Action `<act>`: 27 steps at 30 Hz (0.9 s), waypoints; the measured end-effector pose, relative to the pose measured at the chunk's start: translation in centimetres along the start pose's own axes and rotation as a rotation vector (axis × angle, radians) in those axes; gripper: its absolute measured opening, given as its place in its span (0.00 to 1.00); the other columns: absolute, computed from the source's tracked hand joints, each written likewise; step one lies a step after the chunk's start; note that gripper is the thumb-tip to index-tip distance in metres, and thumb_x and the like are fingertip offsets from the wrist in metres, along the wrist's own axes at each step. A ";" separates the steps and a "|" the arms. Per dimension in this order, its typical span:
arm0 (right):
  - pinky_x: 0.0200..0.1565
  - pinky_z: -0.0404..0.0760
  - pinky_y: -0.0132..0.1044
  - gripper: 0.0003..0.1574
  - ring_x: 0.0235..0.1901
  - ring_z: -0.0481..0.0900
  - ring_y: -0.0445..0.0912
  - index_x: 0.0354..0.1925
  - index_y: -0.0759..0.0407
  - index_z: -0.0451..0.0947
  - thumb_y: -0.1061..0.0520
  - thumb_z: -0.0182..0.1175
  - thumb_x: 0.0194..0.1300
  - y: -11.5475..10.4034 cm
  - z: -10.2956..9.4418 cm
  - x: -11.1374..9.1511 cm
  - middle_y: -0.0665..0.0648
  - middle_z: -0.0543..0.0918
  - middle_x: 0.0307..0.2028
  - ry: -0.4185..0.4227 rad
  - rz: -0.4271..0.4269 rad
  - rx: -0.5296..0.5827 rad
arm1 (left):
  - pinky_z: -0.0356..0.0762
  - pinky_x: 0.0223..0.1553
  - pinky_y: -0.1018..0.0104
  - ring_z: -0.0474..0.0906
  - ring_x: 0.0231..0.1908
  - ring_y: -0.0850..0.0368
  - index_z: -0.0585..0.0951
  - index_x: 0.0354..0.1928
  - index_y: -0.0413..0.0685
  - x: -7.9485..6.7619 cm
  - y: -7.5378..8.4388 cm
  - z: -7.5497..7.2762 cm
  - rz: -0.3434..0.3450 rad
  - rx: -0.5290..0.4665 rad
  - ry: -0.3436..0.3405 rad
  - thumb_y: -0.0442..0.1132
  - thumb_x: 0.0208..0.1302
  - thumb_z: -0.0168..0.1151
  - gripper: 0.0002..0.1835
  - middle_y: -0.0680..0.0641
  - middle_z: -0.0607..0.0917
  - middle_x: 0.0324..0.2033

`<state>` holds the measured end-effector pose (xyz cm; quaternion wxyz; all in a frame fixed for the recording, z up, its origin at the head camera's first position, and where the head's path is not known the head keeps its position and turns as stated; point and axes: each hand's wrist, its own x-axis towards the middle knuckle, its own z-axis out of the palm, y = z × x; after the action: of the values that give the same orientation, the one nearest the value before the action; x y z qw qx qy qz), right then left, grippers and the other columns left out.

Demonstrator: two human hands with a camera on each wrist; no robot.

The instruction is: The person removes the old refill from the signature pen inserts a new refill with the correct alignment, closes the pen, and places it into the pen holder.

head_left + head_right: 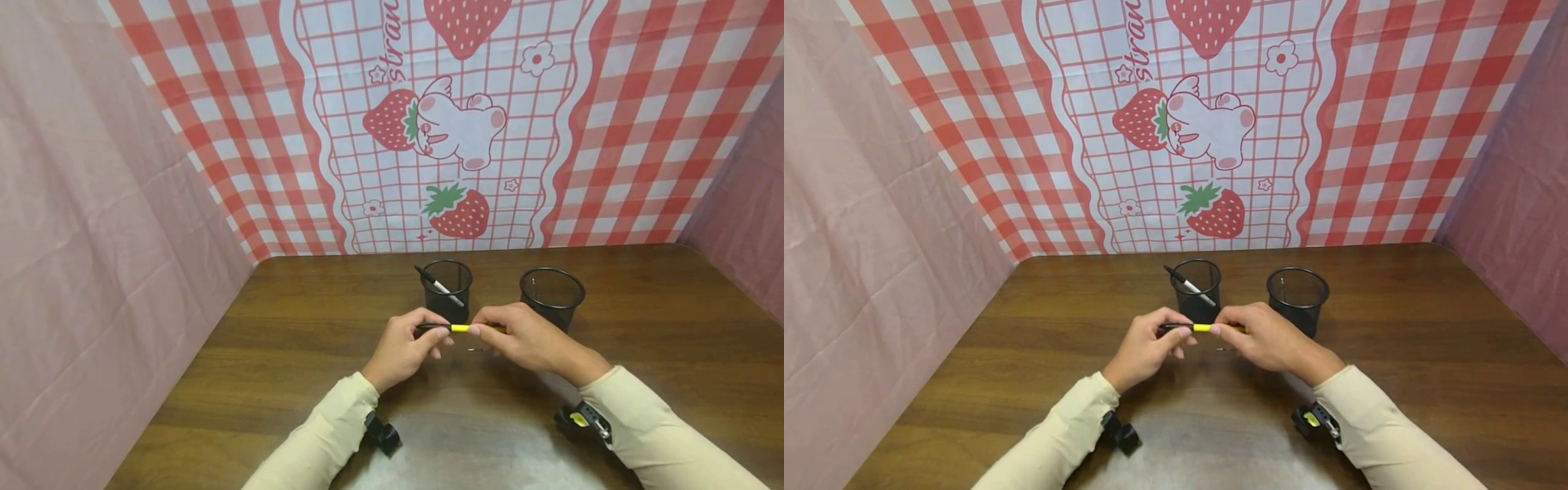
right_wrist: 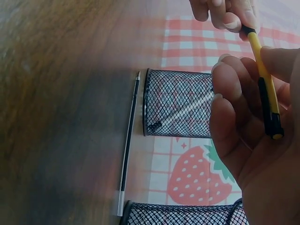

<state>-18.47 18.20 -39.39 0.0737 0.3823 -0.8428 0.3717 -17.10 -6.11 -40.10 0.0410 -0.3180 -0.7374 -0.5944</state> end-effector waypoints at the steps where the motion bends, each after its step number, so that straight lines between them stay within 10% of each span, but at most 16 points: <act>1: 0.22 0.79 0.32 0.08 0.21 0.77 0.36 0.35 0.43 0.80 0.56 0.61 0.73 0.0 0.0 0.0 0.44 0.80 0.23 -0.002 -0.002 0.003 | 0.84 0.26 0.47 0.80 0.21 0.54 0.82 0.42 0.34 0.0 0.0 0.0 -0.001 0.000 -0.002 0.27 0.69 0.60 0.03 0.40 0.88 0.29; 9: 0.24 0.81 0.33 0.08 0.21 0.80 0.40 0.35 0.49 0.81 0.54 0.58 0.75 -0.1 -0.1 0.1 0.48 0.82 0.23 -0.031 0.031 0.030 | 0.84 0.26 0.49 0.80 0.22 0.58 0.82 0.44 0.40 0.2 -2.8 0.0 0.005 -0.019 -0.010 0.33 0.71 0.62 0.04 0.47 0.89 0.30; 19: 0.22 0.75 0.31 0.11 0.22 0.74 0.35 0.37 0.45 0.77 0.57 0.71 0.63 -0.3 0.0 0.1 0.40 0.81 0.24 0.020 0.045 -0.034 | 0.83 0.27 0.43 0.80 0.21 0.52 0.82 0.43 0.33 -0.1 0.3 0.0 -0.008 -0.019 -0.009 0.27 0.70 0.60 0.04 0.39 0.88 0.30; 27: 0.22 0.75 0.31 0.03 0.22 0.73 0.34 0.37 0.47 0.81 0.52 0.67 0.68 -0.2 0.1 0.0 0.40 0.80 0.24 0.011 -0.018 -0.065 | 0.83 0.27 0.42 0.81 0.22 0.52 0.82 0.44 0.34 0.1 -1.9 0.0 -0.011 -0.032 -0.025 0.27 0.70 0.60 0.05 0.39 0.88 0.31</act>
<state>-18.37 18.04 -39.32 0.0939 0.3853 -0.8505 0.3456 -18.18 -6.24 -41.69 0.0234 -0.3221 -0.7300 -0.6023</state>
